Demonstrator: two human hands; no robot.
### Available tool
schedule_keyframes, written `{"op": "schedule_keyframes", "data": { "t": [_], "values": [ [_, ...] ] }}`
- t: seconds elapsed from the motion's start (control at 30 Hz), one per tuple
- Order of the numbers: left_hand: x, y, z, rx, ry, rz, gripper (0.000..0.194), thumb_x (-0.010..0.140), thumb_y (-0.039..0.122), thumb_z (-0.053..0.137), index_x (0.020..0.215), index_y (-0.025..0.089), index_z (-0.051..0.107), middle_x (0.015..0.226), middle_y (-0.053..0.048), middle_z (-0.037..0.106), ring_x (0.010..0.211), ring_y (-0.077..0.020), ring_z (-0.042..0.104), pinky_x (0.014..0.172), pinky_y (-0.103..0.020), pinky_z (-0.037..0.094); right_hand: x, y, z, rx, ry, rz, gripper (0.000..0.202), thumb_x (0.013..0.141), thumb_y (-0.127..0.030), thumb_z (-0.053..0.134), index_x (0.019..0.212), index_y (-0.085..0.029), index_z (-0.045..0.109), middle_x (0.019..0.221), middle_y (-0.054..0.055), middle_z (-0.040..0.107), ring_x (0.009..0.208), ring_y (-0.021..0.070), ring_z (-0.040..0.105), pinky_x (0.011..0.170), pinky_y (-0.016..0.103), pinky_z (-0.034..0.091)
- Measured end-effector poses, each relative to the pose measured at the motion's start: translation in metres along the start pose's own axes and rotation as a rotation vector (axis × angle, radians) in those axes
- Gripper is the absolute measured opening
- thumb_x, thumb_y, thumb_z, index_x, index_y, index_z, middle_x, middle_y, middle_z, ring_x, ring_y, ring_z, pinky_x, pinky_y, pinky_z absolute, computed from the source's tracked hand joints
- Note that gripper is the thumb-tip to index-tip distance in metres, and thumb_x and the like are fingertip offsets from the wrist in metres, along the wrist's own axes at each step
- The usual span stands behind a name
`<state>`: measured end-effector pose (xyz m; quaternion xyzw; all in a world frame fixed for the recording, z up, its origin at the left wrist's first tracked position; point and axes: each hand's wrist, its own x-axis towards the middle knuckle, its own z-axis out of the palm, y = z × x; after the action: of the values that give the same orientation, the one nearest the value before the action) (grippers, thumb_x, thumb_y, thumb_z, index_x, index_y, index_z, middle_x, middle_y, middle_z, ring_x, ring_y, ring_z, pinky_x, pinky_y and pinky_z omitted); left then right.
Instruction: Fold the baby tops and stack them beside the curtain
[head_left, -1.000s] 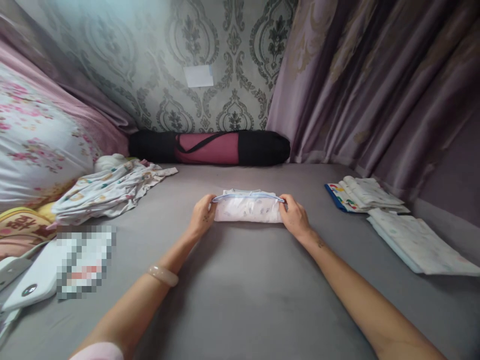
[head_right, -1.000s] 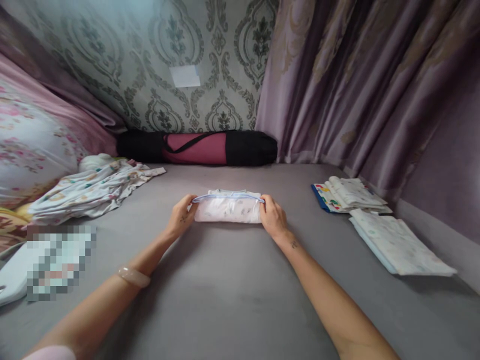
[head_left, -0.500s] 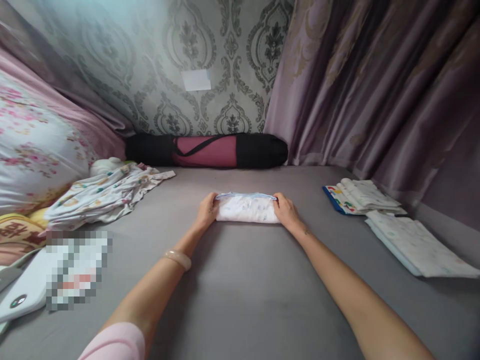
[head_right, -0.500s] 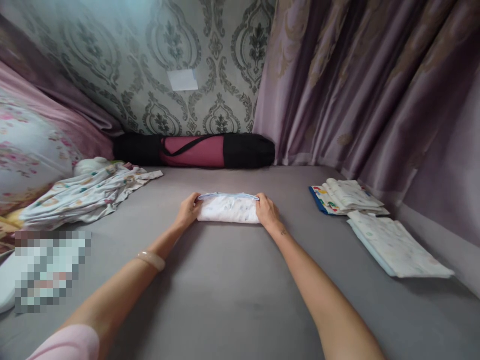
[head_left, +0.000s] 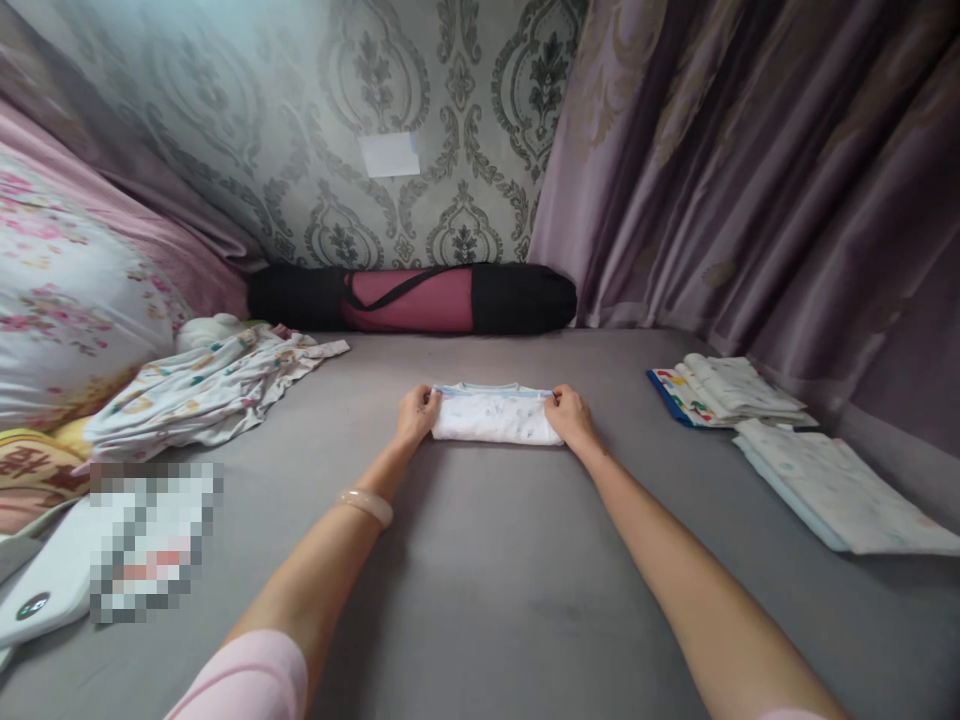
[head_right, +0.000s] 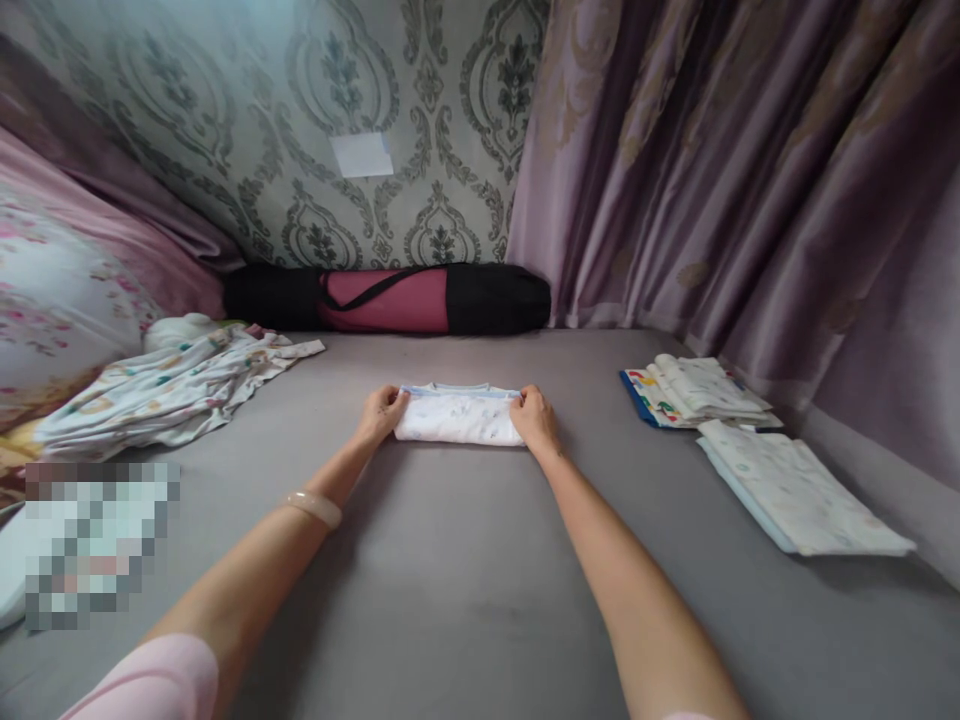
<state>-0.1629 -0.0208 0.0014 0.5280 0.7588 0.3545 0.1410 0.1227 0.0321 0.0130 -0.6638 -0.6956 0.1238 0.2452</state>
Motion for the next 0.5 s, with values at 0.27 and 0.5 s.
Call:
{"op": "schedule_keyframes", "data": {
  "t": [0.27, 0.5],
  "values": [
    [0.002, 0.007, -0.004, -0.102, 0.002, -0.141, 0.031, 0.084, 0.040, 0.052, 0.083, 0.013, 0.067, 0.080, -0.010, 0.069, 0.077, -0.0208, 0.061, 0.067, -0.027, 0.042, 0.002, -0.009, -0.003, -0.084, -0.057, 0.153, 0.028, 0.091, -0.028, 0.049, 0.112, -0.016, 0.062, 0.100, 0.013, 0.071, 0.095, 0.0247, 0.067, 0.078, 0.030, 0.046],
    [-0.025, 0.007, -0.032, -0.297, -0.159, -0.299, 0.049, 0.083, 0.060, 0.049, 0.068, 0.015, 0.060, 0.054, -0.002, 0.058, 0.046, -0.0134, 0.051, 0.048, -0.024, 0.034, 0.001, -0.010, -0.002, -0.089, -0.054, 0.179, 0.026, 0.093, -0.028, 0.047, 0.109, -0.016, 0.065, 0.101, 0.013, 0.071, 0.097, 0.0238, 0.067, 0.080, 0.029, 0.045]
  ]
}}
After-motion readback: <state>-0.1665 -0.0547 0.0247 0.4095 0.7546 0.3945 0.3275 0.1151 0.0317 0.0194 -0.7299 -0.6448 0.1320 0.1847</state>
